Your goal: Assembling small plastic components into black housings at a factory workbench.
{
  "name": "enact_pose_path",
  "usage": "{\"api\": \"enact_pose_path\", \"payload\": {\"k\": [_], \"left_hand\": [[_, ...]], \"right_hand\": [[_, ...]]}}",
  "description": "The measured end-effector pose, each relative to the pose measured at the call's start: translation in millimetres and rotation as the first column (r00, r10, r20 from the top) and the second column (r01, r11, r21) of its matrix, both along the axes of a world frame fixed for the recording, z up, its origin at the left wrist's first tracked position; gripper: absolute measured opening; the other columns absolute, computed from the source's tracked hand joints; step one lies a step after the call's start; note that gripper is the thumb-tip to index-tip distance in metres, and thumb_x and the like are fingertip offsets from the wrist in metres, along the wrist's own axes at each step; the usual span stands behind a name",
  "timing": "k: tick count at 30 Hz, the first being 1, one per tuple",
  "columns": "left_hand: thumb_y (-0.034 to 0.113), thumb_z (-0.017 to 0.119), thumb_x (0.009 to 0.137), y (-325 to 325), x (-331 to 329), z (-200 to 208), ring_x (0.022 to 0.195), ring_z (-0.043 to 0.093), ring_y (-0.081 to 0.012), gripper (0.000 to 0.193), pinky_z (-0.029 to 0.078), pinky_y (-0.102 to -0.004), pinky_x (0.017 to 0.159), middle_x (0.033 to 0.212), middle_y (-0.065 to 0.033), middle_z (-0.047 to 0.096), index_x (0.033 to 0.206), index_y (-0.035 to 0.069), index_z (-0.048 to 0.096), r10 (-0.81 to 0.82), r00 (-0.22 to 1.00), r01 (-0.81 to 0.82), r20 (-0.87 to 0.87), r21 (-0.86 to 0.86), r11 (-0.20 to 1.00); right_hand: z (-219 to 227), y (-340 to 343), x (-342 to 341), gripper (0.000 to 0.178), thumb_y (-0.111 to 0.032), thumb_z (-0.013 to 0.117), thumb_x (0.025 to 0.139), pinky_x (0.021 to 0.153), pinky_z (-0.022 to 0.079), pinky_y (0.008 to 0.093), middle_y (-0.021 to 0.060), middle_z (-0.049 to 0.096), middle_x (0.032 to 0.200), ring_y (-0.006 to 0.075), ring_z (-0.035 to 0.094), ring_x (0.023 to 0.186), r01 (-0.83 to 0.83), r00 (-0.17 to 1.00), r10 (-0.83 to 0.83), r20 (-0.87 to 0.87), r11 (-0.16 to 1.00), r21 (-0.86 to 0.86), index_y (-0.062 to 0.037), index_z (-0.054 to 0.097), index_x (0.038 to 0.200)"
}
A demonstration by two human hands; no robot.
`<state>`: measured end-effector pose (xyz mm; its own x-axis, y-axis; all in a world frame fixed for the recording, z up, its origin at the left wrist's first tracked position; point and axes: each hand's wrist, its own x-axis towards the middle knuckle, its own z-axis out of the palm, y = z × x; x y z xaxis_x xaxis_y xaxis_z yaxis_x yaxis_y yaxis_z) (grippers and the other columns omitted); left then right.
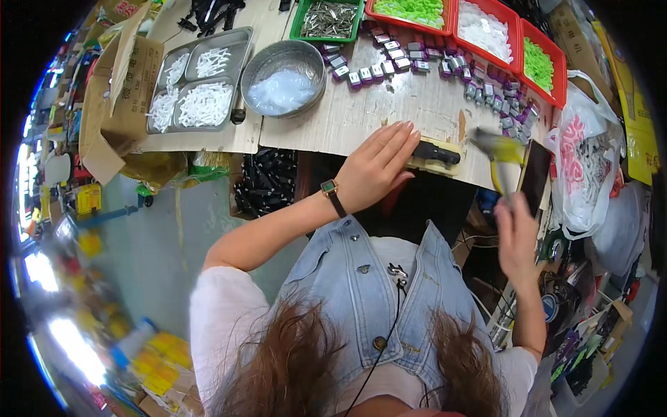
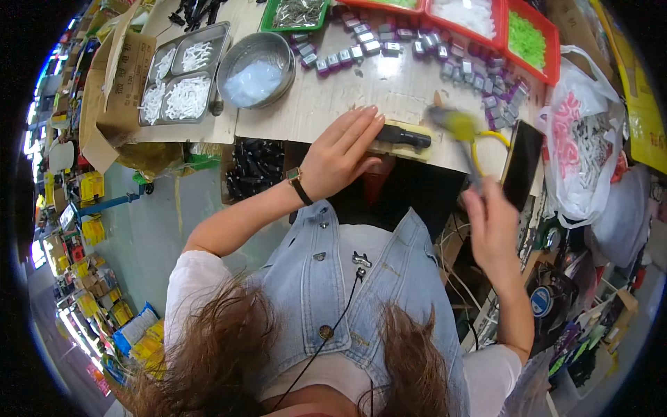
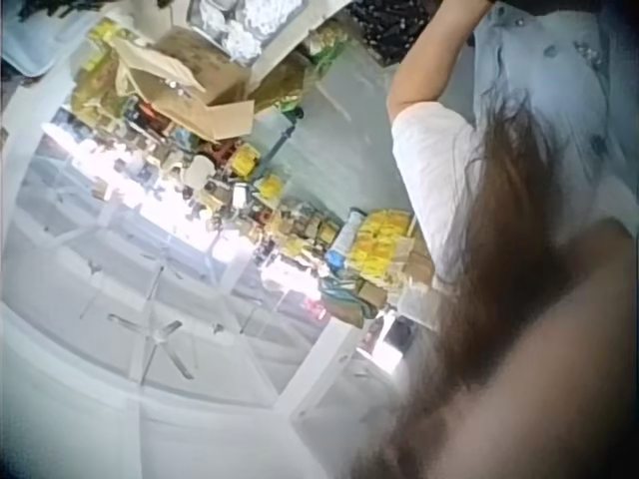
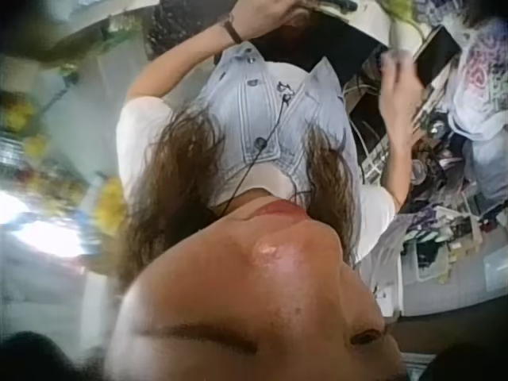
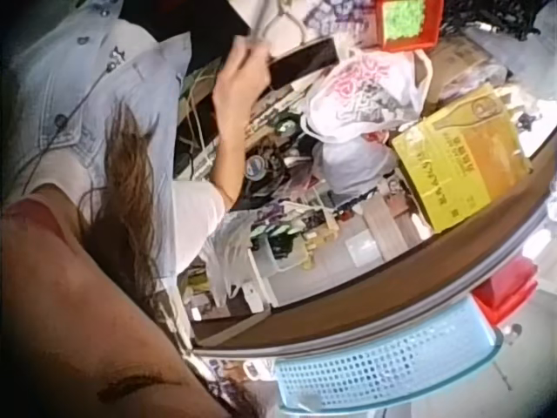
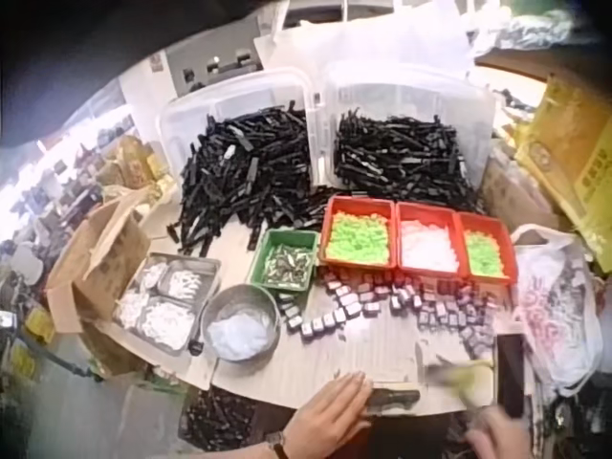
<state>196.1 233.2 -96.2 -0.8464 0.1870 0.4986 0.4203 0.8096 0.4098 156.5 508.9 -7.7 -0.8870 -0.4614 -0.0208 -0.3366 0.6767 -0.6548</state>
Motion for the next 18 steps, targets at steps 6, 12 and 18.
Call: {"api": "enact_pose_path", "payload": {"k": [6,12,18], "left_hand": [[0.014,0.07,0.073,-6,-6,-21,0.117,0.054,-0.0323,0.062,0.047,-0.0402,0.099,0.132,-0.0173,0.053,0.13,-0.001,0.051,-0.021,0.993,0.008,-0.115,-0.119,0.993],[0.012,0.065,0.077,-7,-5,-23,0.12,0.053,-0.0325,0.055,0.047,-0.0404,0.1,0.133,-0.0173,0.052,0.129,-0.001,0.053,-0.025,0.987,0.003,-0.159,-0.134,0.991],[0.026,0.073,0.071,-1,9,-29,0.108,0.058,-0.025,0.065,0.037,-0.0424,0.1,0.124,-0.012,0.056,0.13,0.003,0.054,0.169,0.957,-0.196,-0.235,-0.098,0.976]], "right_hand": [[-23,2,22,0.023,-0.02,0.043,0.1,0.051,0.042,0.0373,0.0231,0.054,0.068,0.0402,0.057,0.059,-0.001,0.977,0.013,-0.215,0.998,0.055,0.0002,0.053,0.094],[-35,-13,20,0.02,-0.018,0.05,0.098,0.052,0.04,0.0486,0.0252,0.054,0.066,0.045,0.055,0.063,0.032,0.998,-0.037,0.046,0.994,0.106,-0.0014,0.049,0.087],[4,-37,19,0.023,-0.019,0.047,0.099,0.051,0.041,0.0457,0.0234,0.054,0.065,0.0434,0.057,0.062,-0.057,0.995,0.048,0.084,0.992,0.11,0.0002,0.051,0.087]]}}
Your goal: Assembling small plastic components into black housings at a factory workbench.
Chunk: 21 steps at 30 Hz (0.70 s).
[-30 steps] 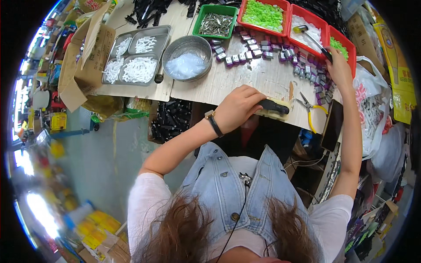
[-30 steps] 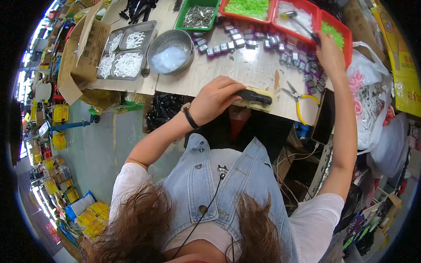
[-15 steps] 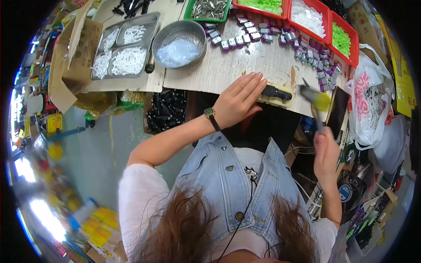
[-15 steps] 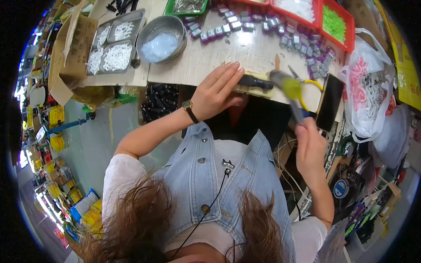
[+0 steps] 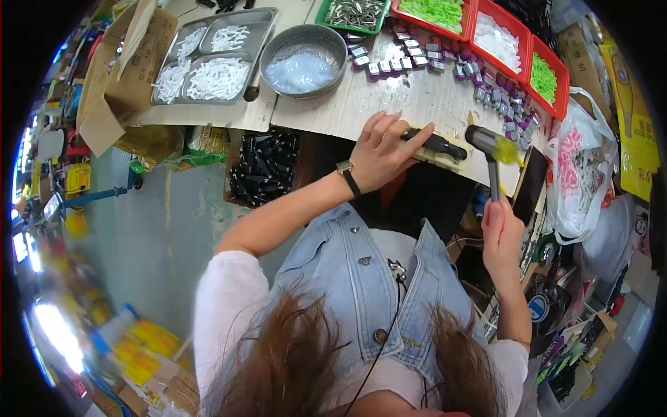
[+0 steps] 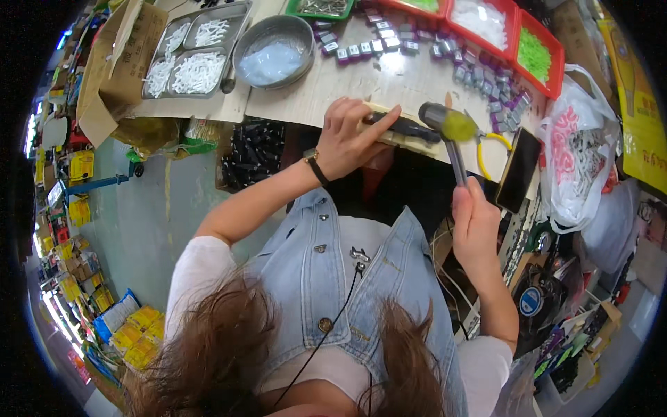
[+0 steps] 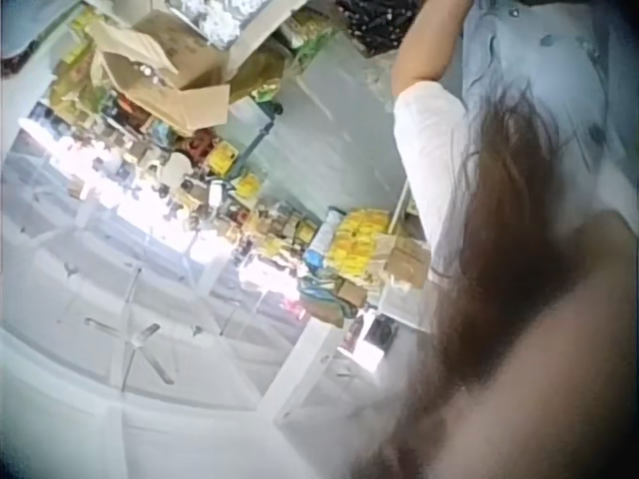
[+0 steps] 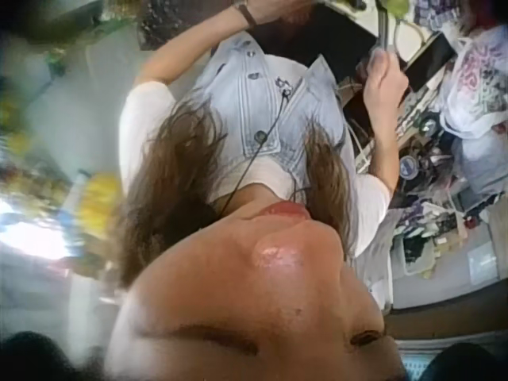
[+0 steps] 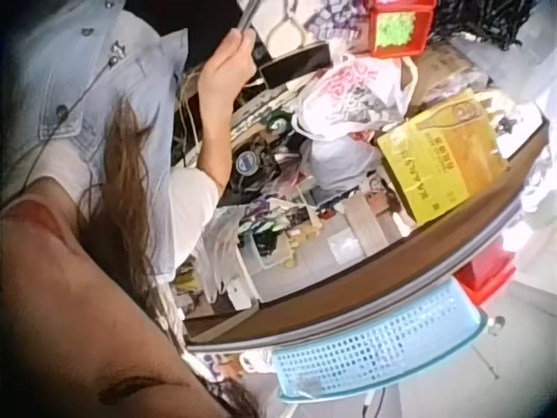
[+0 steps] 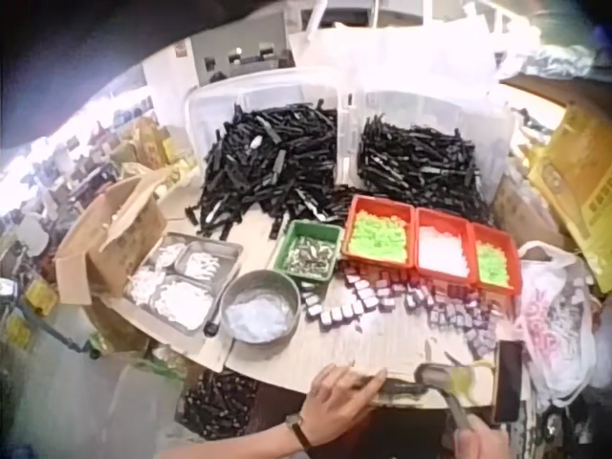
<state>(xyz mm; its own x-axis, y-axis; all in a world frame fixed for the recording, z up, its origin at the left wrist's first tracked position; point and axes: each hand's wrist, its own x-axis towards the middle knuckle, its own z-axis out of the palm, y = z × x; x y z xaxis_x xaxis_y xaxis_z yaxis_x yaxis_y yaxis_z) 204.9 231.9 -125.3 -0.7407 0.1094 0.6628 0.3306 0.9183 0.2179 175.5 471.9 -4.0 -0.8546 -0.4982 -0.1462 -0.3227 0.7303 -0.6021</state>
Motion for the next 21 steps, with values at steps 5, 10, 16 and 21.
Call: {"api": "enact_pose_path", "payload": {"k": [5,10,16,21], "left_hand": [[0.032,0.081,0.063,0,-3,-8,0.099,0.06,-0.0171,0.079,0.028,-0.0385,0.097,0.112,-0.0013,0.062,0.133,0.009,0.051,0.092,0.996,-0.088,-0.009,0.241,0.967],[0.032,0.083,0.061,2,6,-12,0.097,0.061,-0.0132,0.077,0.026,-0.0382,0.096,0.104,0.0035,0.065,0.129,0.012,0.052,0.109,0.993,-0.095,-0.049,0.227,0.969],[0.032,0.071,0.077,35,5,32,0.126,0.043,-0.0237,0.053,0.021,-0.0449,0.109,0.128,-0.0054,0.052,0.127,0.026,0.056,0.044,0.959,-0.038,0.279,-0.024,0.999],[0.031,0.07,0.08,50,-38,28,0.131,0.04,-0.0281,0.041,0.025,-0.0503,0.11,0.131,-0.0081,0.051,0.117,0.021,0.059,-0.254,0.93,0.233,0.267,0.106,0.967]], "right_hand": [[-22,-3,-17,0.031,-0.024,0.041,0.101,0.05,0.04,0.0406,0.0181,0.051,0.06,0.0357,0.056,0.055,-0.14,0.987,0.139,-0.078,0.99,-0.011,-0.0006,0.051,0.083],[-37,-10,-34,0.052,-0.042,0.034,0.101,0.046,0.032,0.0304,0.0029,0.041,0.053,0.0144,0.04,0.046,0.052,0.863,-0.005,0.506,0.996,-0.078,-0.0031,0.047,0.069],[-18,-28,-179,0.028,-0.026,0.041,0.101,0.066,0.044,0.0502,0.0249,0.061,0.086,0.0427,0.059,0.078,0.103,0.881,-0.06,-0.47,0.992,0.066,0.0006,0.051,0.098],[-45,-25,-276,0.029,-0.026,0.051,0.096,0.074,0.047,0.0497,0.025,0.063,0.094,0.0428,0.06,0.086,0.138,0.699,0.215,-0.682,0.895,0.423,-0.0018,0.057,0.112]]}}
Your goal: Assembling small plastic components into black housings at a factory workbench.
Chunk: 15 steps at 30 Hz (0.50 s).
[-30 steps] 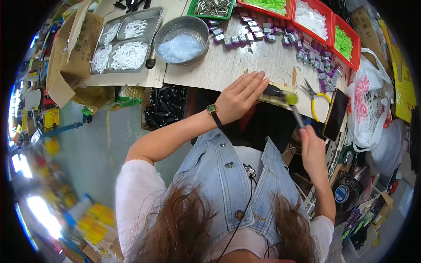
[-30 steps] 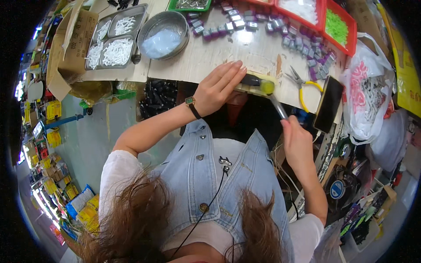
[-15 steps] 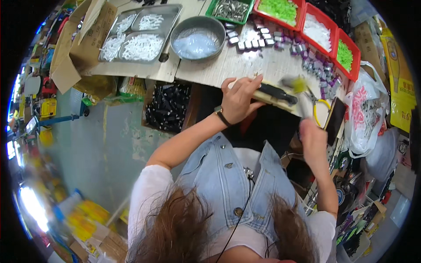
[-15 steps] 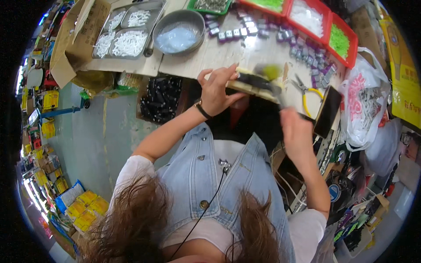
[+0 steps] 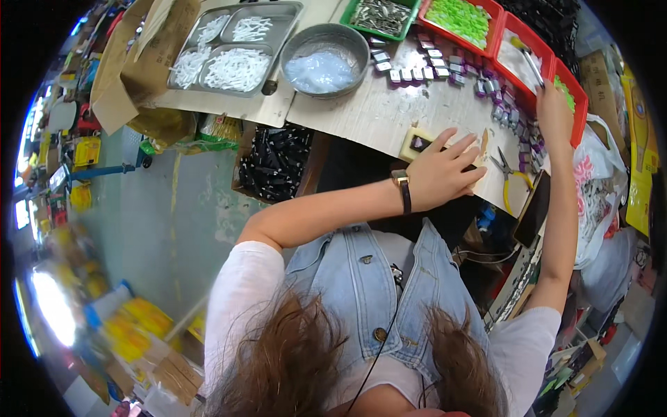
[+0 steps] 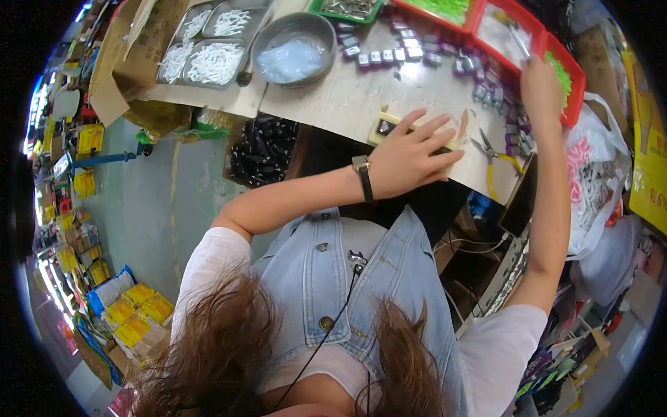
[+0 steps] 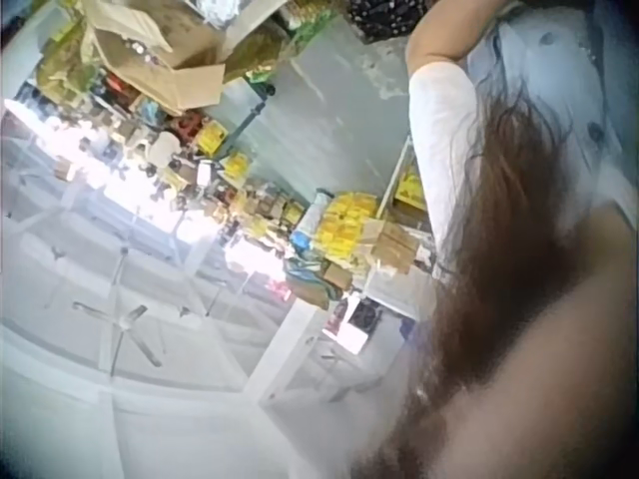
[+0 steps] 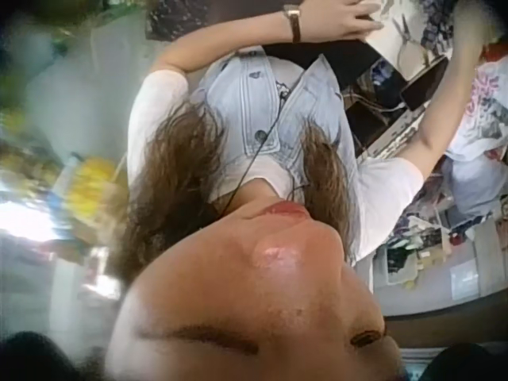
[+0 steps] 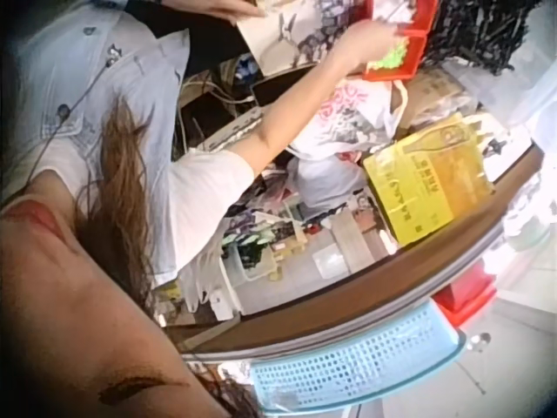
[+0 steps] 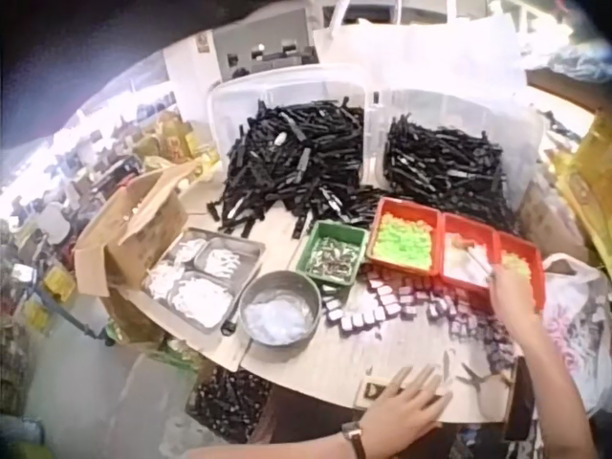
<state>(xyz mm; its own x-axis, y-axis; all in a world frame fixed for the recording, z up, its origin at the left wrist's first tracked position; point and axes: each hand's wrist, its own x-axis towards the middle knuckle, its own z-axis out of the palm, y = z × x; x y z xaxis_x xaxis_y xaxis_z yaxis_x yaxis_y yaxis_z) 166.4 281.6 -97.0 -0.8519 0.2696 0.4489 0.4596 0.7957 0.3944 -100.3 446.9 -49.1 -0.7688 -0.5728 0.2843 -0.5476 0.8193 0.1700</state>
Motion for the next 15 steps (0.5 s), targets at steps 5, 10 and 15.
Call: {"api": "enact_pose_path", "payload": {"k": [5,10,15], "left_hand": [[0.022,0.069,0.078,-2,-17,6,0.121,0.049,-0.0273,0.026,0.031,-0.0481,0.103,0.122,-0.0071,0.056,0.102,0.018,0.061,-0.021,0.998,0.016,0.062,0.083,0.996],[0.012,0.062,0.085,-12,-24,39,0.09,0.061,-0.0202,0.022,0.045,-0.0339,0.08,0.095,-0.0066,0.063,0.107,0.014,0.06,-0.072,0.933,-0.098,0.353,0.442,0.892],[0.025,0.041,0.099,-34,-19,52,0.054,0.045,-0.0065,0.032,0.037,-0.0226,0.05,0.064,-0.0005,0.051,0.096,0.002,0.062,0.169,0.96,-0.264,0.222,0.917,0.297]], "right_hand": [[40,16,79,0.043,-0.021,0.063,0.087,0.086,0.045,0.0469,0.0257,0.059,0.111,0.0429,0.056,0.1,-0.094,0.993,0.067,-0.094,0.94,-0.327,-0.0027,0.054,0.125],[-3,99,204,0.072,-0.027,0.07,0.083,0.102,0.034,0.048,0.0264,0.047,0.129,0.0423,0.045,0.119,0.394,0.917,-0.35,0.191,0.869,-0.3,0.0004,0.036,0.14],[-70,121,215,0.062,-0.023,0.067,0.086,0.103,0.033,0.0464,0.0252,0.045,0.127,0.0414,0.043,0.119,0.364,0.913,-0.405,0.038,0.773,-0.52,0.0005,0.04,0.137]]}}
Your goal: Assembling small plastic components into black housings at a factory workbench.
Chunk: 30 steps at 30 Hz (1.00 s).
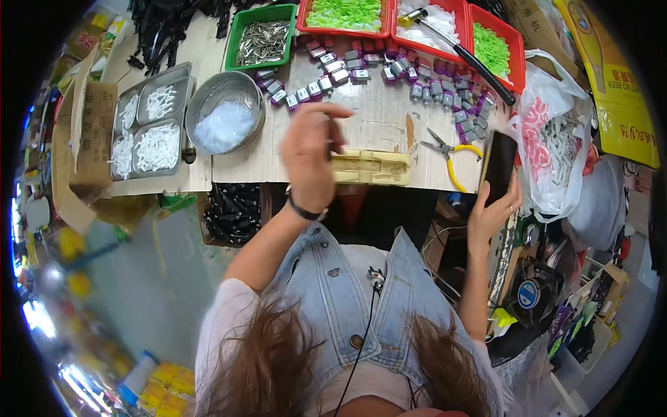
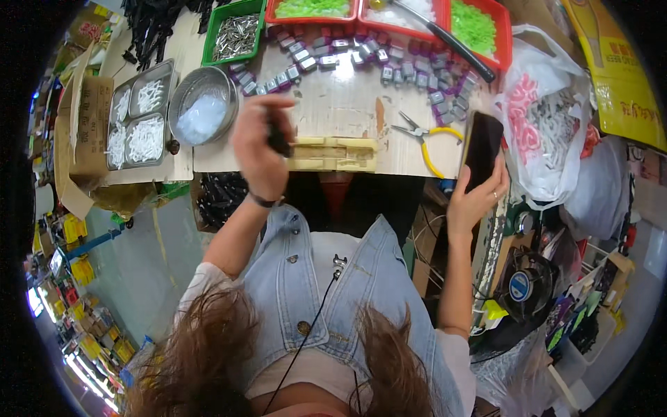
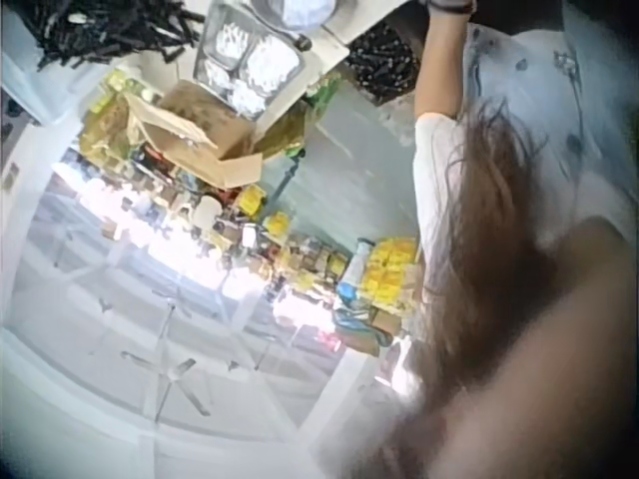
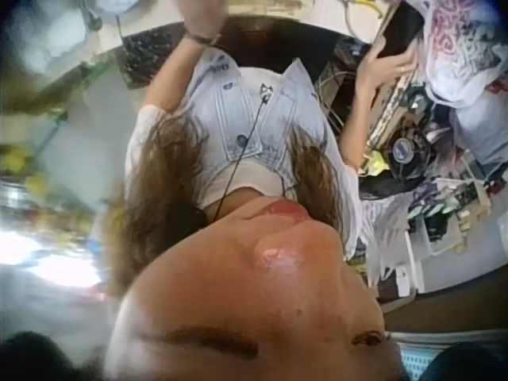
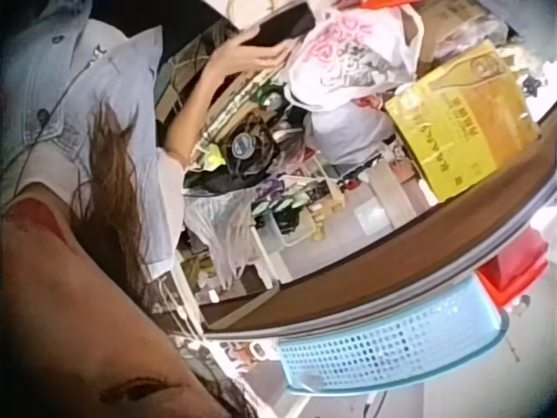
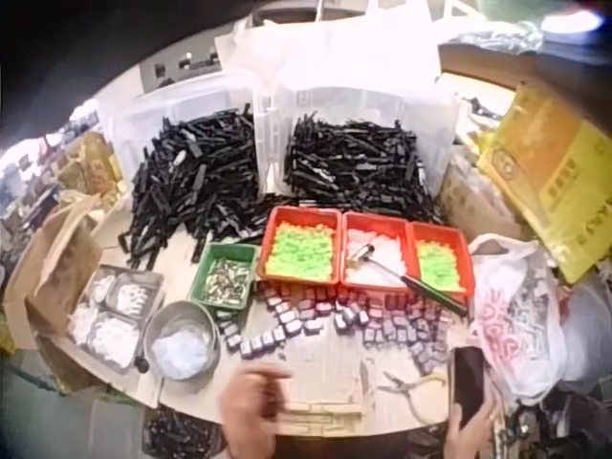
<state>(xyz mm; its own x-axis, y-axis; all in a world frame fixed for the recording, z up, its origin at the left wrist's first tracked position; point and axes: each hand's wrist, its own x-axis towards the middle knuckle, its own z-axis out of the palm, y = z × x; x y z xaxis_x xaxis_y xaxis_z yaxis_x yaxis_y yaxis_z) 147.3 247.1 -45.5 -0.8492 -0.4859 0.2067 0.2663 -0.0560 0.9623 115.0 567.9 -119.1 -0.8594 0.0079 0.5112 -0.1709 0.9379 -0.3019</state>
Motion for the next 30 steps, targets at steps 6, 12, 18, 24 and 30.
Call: {"api": "enact_pose_path", "payload": {"k": [6,12,18,24,30], "left_hand": [[0.038,0.034,0.101,-29,25,-28,0.057,0.044,-0.016,0.04,0.036,-0.0282,0.055,0.068,-0.0092,0.047,0.084,0.003,0.047,0.255,0.948,-0.264,-0.192,-0.018,0.964],[0.046,0.035,0.101,-28,26,-71,0.056,0.039,-0.0117,0.049,0.029,-0.0253,0.052,0.065,-0.0052,0.045,0.081,0.002,0.047,0.062,0.945,-0.172,-0.32,-0.328,0.929],[0.038,0.035,0.103,-39,29,-50,0.069,0.047,-0.0123,0.041,0.04,-0.0267,0.065,0.077,-0.0045,0.05,0.09,0.002,0.051,0.204,0.974,-0.169,-0.102,0.279,0.946],[0.018,0.058,0.095,-35,78,15,0.073,0.056,-0.0115,0.019,0.045,-0.0237,0.071,0.081,-0.0031,0.06,0.099,0.001,0.064,-0.07,0.972,0.001,0.224,0.295,0.956],[0.009,0.072,0.082,-35,101,10,0.075,0.06,-0.0157,0.023,0.046,-0.0258,0.068,0.084,-0.0098,0.064,0.102,-0.002,0.068,0.225,0.974,-0.213,0.031,-0.211,0.954]], "right_hand": [[36,-24,-32,0.042,-0.015,0.067,0.085,0.089,0.043,0.0407,0.0176,0.058,0.105,0.032,0.056,0.101,-0.276,0.937,0.284,0.204,0.959,-0.066,-0.0011,0.051,0.121],[39,-75,-25,0.047,-0.003,0.058,0.078,0.073,0.046,0.0465,0.0227,0.06,0.091,0.0404,0.06,0.082,-0.3,0.818,0.253,0.517,0.954,0.008,-0.0046,0.045,0.123],[90,-103,-24,0.033,-0.019,0.054,0.093,0.065,0.044,0.0408,0.0161,0.062,0.077,0.0329,0.059,0.068,-0.402,0.705,0.43,0.564,0.897,-0.182,-0.0049,0.053,0.123],[126,-186,-2,0.014,-0.008,0.054,0.092,0.073,0.045,0.0414,0.0163,0.059,0.091,0.031,0.058,0.084,-0.79,0.449,0.831,0.329,0.541,-0.29,0.0017,0.054,0.102],[135,-226,26,0.011,-0.005,0.057,0.086,0.074,0.045,0.0449,0.0173,0.058,0.087,0.0368,0.056,0.086,-0.895,0.401,0.849,0.344,0.443,-0.051,0.0011,0.051,0.093]]}}
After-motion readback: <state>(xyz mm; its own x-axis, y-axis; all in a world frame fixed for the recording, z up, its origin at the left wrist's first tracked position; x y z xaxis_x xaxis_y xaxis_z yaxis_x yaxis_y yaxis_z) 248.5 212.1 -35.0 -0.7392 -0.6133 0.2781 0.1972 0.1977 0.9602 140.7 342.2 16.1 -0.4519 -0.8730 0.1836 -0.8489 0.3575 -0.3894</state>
